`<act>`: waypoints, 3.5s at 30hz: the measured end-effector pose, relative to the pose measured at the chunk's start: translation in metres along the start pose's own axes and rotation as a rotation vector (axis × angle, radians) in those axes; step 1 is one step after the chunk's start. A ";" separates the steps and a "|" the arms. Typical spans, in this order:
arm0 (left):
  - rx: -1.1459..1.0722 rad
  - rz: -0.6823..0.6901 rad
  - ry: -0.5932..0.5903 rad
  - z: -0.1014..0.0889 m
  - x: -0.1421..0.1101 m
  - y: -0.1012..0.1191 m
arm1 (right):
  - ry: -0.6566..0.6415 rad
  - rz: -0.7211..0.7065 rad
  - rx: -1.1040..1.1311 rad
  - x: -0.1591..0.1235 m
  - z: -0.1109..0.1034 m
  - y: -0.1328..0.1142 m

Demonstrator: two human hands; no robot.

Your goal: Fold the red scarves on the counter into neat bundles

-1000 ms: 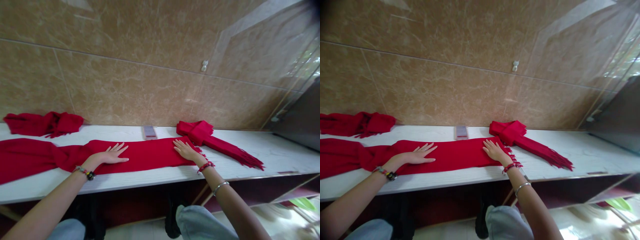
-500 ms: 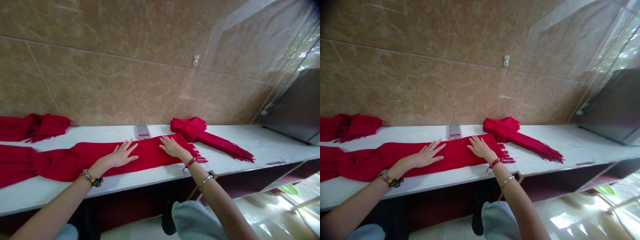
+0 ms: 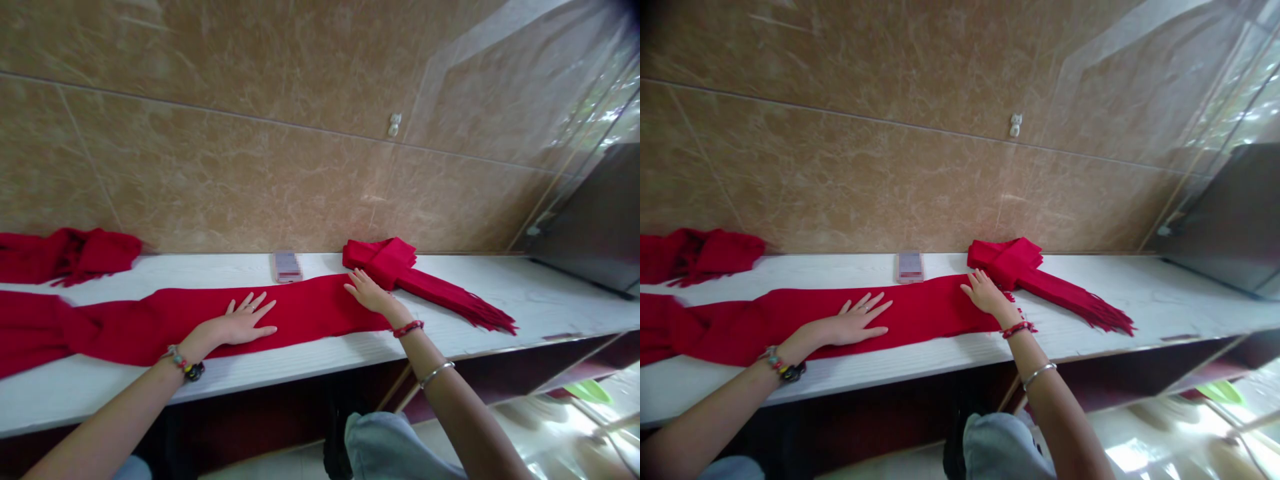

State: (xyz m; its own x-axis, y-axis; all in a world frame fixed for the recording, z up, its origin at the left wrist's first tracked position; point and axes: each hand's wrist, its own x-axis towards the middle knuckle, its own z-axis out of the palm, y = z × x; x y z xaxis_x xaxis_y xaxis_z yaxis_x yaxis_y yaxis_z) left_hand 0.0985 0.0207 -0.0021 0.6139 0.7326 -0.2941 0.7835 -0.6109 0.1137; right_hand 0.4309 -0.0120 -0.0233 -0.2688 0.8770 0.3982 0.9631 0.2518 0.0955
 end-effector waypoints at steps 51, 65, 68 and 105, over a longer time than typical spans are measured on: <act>0.269 0.331 0.306 -0.012 -0.071 -0.068 | 0.181 -0.366 0.456 0.025 0.010 -0.169; 0.372 0.354 0.336 -0.007 -0.077 -0.055 | 0.190 -0.305 0.183 0.009 -0.002 -0.161; 0.388 0.314 0.361 -0.011 -0.076 -0.059 | 0.210 -0.305 0.192 0.011 0.001 -0.159; 0.193 0.224 0.308 -0.008 -0.054 -0.029 | 0.000 -0.643 0.254 0.005 -0.018 -0.167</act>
State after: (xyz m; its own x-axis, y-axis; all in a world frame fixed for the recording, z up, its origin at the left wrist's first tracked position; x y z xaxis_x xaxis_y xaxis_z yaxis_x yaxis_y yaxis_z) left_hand 0.0433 0.0010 0.0187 0.7900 0.6129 0.0182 0.6130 -0.7888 -0.0459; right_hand 0.2688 -0.0572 -0.0211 -0.7852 0.5216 0.3337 0.5788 0.8098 0.0960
